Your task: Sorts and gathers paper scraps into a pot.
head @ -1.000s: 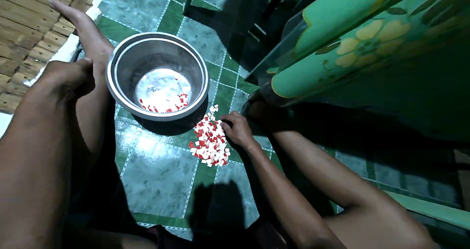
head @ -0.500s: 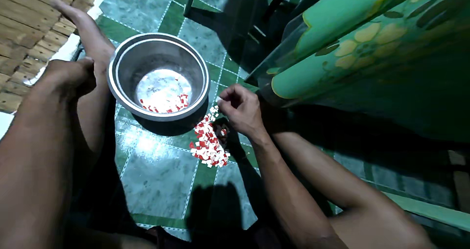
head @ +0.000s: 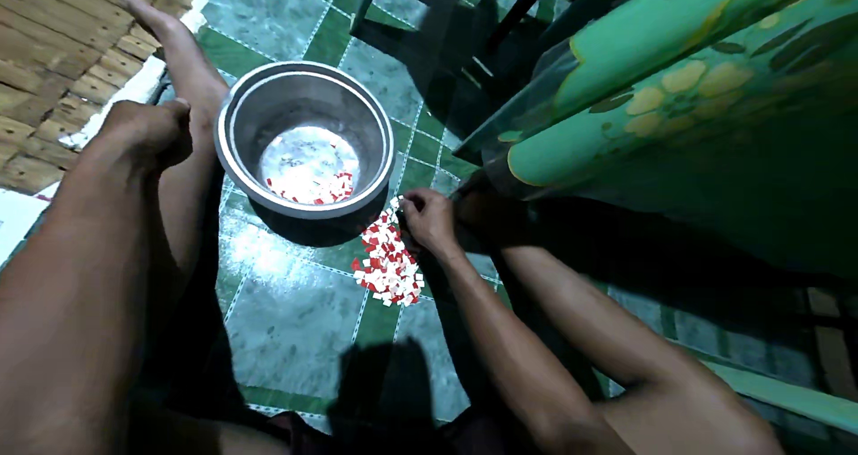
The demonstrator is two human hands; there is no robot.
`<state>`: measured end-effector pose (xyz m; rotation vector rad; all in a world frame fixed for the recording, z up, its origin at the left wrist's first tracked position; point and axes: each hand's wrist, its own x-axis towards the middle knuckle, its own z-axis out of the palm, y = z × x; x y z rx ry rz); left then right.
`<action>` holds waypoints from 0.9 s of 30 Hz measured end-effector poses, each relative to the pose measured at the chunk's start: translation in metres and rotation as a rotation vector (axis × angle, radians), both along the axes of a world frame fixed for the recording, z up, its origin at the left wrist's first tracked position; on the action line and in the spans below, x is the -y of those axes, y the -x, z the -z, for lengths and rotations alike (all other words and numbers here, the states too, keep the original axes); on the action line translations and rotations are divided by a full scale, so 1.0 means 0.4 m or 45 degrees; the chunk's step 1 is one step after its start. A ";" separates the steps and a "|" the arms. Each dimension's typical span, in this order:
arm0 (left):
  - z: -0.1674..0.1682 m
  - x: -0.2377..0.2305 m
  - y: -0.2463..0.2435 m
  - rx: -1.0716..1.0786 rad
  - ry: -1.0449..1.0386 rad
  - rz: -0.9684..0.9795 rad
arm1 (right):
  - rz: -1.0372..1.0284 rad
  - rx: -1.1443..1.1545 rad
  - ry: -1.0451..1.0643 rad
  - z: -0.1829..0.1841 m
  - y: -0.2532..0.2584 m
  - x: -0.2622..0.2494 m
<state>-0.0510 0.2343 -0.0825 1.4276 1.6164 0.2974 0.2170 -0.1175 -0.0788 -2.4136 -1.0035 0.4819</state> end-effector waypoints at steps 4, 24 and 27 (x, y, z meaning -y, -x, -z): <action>-0.005 0.008 0.002 -0.012 -0.008 0.000 | -0.083 0.119 0.147 0.051 0.001 -0.012; -0.006 0.001 0.004 -0.079 -0.010 -0.015 | -0.112 0.536 -0.145 -0.113 0.055 -0.037; -0.001 -0.003 0.000 -0.086 -0.010 -0.006 | -0.076 0.625 -0.551 -0.211 0.074 -0.085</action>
